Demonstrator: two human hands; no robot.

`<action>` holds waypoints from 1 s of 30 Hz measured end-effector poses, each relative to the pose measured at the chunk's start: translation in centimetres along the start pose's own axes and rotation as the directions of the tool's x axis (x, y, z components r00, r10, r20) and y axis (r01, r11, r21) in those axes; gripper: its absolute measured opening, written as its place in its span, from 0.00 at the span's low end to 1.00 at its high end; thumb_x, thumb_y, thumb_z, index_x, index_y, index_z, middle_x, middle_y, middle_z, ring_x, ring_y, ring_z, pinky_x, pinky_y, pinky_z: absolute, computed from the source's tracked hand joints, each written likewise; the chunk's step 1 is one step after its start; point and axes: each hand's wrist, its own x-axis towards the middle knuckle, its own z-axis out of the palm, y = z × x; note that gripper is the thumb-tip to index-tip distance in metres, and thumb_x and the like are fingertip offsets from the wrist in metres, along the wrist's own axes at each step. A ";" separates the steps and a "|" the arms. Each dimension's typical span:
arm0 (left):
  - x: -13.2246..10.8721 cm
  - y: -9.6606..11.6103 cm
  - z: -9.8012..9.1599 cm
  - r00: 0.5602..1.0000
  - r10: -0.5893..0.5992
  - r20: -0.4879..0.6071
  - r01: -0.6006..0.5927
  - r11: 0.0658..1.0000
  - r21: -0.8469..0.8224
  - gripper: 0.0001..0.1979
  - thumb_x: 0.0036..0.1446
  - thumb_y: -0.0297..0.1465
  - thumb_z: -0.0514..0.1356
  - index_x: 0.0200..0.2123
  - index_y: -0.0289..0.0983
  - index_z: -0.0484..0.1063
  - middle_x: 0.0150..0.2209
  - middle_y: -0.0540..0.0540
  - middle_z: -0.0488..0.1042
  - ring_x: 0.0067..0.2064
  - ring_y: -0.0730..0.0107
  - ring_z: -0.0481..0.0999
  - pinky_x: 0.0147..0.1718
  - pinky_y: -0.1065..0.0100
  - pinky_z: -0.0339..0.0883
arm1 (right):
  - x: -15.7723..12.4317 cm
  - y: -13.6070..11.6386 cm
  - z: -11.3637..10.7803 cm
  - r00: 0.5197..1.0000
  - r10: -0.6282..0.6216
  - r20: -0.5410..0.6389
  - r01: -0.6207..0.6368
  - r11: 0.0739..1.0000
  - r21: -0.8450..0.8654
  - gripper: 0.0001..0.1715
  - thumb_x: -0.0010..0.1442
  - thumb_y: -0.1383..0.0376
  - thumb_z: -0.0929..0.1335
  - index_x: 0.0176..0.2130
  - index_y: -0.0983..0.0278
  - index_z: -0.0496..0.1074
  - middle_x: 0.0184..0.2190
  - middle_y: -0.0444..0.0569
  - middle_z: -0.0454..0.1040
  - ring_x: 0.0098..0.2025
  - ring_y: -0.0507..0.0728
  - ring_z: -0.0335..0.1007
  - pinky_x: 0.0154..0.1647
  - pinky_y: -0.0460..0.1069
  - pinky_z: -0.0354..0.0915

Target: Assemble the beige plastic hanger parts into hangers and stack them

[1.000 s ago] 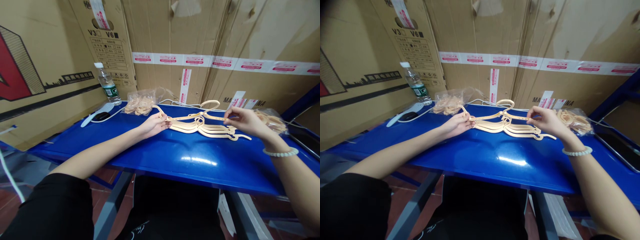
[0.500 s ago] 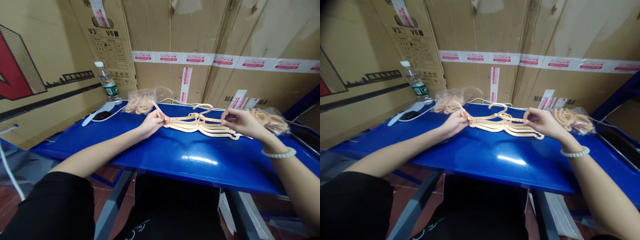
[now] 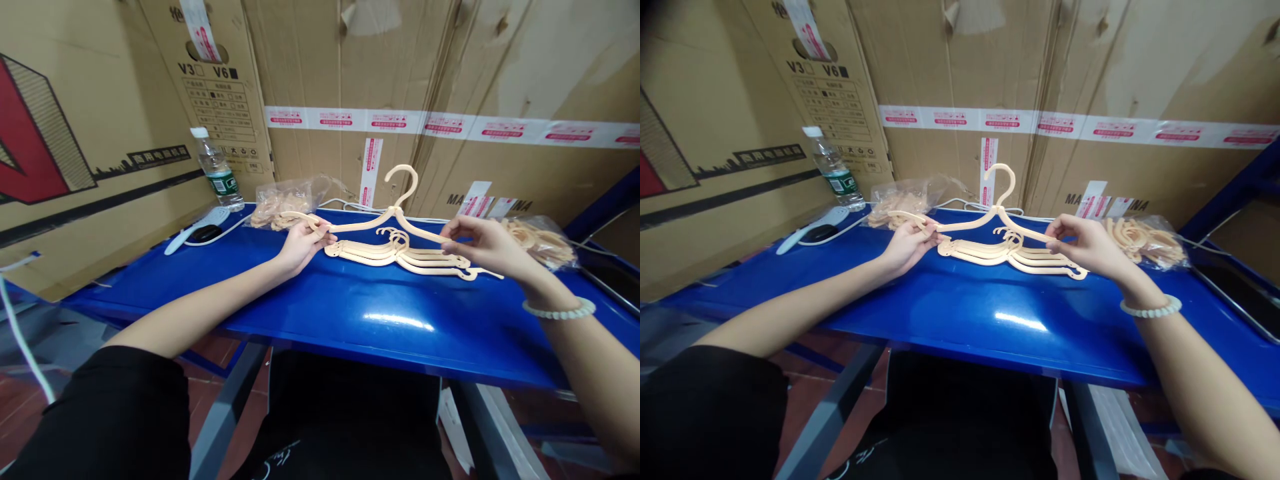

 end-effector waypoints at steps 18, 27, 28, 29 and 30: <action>-4.2 0.7 1.1 0.248 0.153 0.957 -0.949 -0.161 0.272 0.11 0.70 0.30 0.54 0.42 0.35 0.76 0.45 0.41 0.81 0.45 0.62 0.81 0.45 0.63 0.73 | -0.6 0.6 -2.5 0.861 0.241 0.449 -0.223 0.970 -0.093 0.28 0.58 0.43 0.72 0.42 0.65 0.76 0.32 0.51 0.78 0.34 0.58 0.73 0.31 0.50 0.66; -3.5 0.2 0.6 0.379 0.068 0.923 -0.899 -0.210 0.385 0.12 0.70 0.29 0.53 0.46 0.35 0.76 0.44 0.42 0.81 0.47 0.60 0.79 0.50 0.59 0.71 | -0.7 1.3 -1.4 0.827 0.324 0.460 -0.140 0.910 -0.389 0.13 0.51 0.55 0.72 0.31 0.62 0.77 0.29 0.47 0.79 0.31 0.58 0.75 0.31 0.49 0.66; -3.5 0.2 0.6 0.392 0.064 0.918 -0.895 -0.205 0.397 0.13 0.71 0.29 0.52 0.46 0.35 0.76 0.45 0.41 0.81 0.48 0.59 0.79 0.51 0.59 0.71 | -0.7 1.4 -1.2 0.833 0.323 0.449 -0.118 0.897 -0.427 0.10 0.51 0.57 0.72 0.30 0.62 0.77 0.28 0.47 0.79 0.31 0.58 0.75 0.31 0.49 0.65; -3.5 0.2 0.5 0.411 0.059 0.910 -0.889 -0.194 0.414 0.13 0.71 0.29 0.51 0.47 0.36 0.77 0.46 0.40 0.81 0.49 0.59 0.79 0.52 0.58 0.70 | -0.7 1.4 -1.0 0.838 0.325 0.438 -0.101 0.882 -0.461 0.07 0.50 0.60 0.72 0.29 0.61 0.78 0.28 0.46 0.79 0.30 0.58 0.75 0.31 0.50 0.65; -3.4 0.1 0.5 0.434 0.048 0.900 -0.882 -0.179 0.435 0.14 0.71 0.29 0.51 0.48 0.36 0.77 0.47 0.40 0.80 0.50 0.58 0.78 0.53 0.58 0.70 | -0.7 1.5 -0.8 0.842 0.326 0.430 -0.089 0.870 -0.486 0.05 0.49 0.62 0.72 0.28 0.61 0.78 0.27 0.46 0.79 0.30 0.58 0.75 0.30 0.50 0.65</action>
